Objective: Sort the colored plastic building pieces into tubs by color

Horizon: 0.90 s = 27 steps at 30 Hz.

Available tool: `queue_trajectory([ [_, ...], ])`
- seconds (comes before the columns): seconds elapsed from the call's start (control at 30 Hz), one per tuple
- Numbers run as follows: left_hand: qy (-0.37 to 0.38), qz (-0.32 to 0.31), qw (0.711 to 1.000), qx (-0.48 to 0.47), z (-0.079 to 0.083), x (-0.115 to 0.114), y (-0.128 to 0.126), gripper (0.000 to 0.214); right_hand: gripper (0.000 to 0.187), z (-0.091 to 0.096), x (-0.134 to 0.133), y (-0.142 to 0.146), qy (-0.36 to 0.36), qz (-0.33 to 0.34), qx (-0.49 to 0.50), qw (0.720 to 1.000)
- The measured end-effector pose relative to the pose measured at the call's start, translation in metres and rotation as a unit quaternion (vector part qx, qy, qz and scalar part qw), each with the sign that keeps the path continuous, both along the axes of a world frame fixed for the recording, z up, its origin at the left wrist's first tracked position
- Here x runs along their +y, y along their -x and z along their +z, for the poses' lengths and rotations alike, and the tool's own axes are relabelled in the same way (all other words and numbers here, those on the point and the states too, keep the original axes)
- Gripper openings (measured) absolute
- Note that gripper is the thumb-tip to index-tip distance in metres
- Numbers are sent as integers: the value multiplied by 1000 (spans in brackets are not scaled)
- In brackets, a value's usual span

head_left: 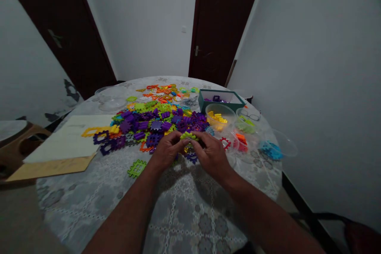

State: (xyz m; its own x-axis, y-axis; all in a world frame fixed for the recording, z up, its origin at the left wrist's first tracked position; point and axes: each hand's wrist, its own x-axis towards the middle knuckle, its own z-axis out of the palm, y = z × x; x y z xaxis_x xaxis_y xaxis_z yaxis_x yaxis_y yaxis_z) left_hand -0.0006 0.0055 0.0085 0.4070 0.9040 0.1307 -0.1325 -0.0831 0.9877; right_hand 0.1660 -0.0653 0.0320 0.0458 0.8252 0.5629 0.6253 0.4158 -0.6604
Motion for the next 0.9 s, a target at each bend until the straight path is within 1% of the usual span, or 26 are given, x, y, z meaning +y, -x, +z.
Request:
queue_trajectory([
  [0.07, -3, 10, 1000, 15, 1, 0, 0, 34, 35, 13, 2, -22, 19, -23, -16, 999],
  [0.13, -5, 39, 999, 20, 1, 1, 0, 31, 37, 28, 8, -54, 36, -64, -35, 997],
  [0.2, -12, 77, 997, 25, -1, 3, 2, 29, 35, 40, 17, -96, 44, -129, -72, 988],
  [0.27, -18, 112, 993, 30, -4, 6, 4, 27, 36, 48, 30, -140, 39, -221, -119, 967],
  [0.33, -17, 141, 989, 29, -5, 9, 7, 25, 38, 50, 44, -181, 38, -308, -162, 937],
  [0.4, -14, 162, 986, 22, -6, 11, 9, 24, 39, 48, 55, -213, 52, -361, -190, 911],
  [0.47, -14, 183, 983, 14, -6, 12, 11, 24, 43, 46, 59, -230, 45, -392, -208, 895],
  [0.5, -14, 193, 981, 10, -6, 12, 11, 24, 45, 45, 59, -231, 25, -404, -214, 889],
  [0.53, -16, 203, 979, 7, -6, 12, 12, 24, 46, 44, 56, -227, -4, -408, -219, 886],
  [0.6, -19, 225, 974, 4, -6, 13, 13, 24, 43, 43, 43, -203, -69, -385, -220, 894],
  [0.67, -24, 246, 969, 4, -7, 14, 14, 23, 36, 39, 22, -160, -107, -304, -214, 922],
  [0.7, -28, 257, 966, 6, -7, 14, 14, 22, 32, 36, 10, -135, -102, -239, -215, 941],
  [0.73, -32, 269, 963, 8, -7, 15, 15, 21, 29, 30, -3, -110, -83, -166, -220, 958],
  [0.77, -35, 279, 960, 10, -7, 15, 16, 21, 27, 23, -15, -85, -62, -100, -227, 967],
  [0.8, -38, 290, 956, 11, -7, 15, 16, 21, 27, 15, -26, -62, -34, -40, -244, 968],
  [0.83, -40, 300, 953, 11, -7, 16, 17, 21, 29, 5, -34, -43, 6, -1, -270, 963],
  [0.9, -48, 320, 946, 9, -8, 17, 20, 19, 33, -14, -41, -14, 102, 25, -331, 938],
])
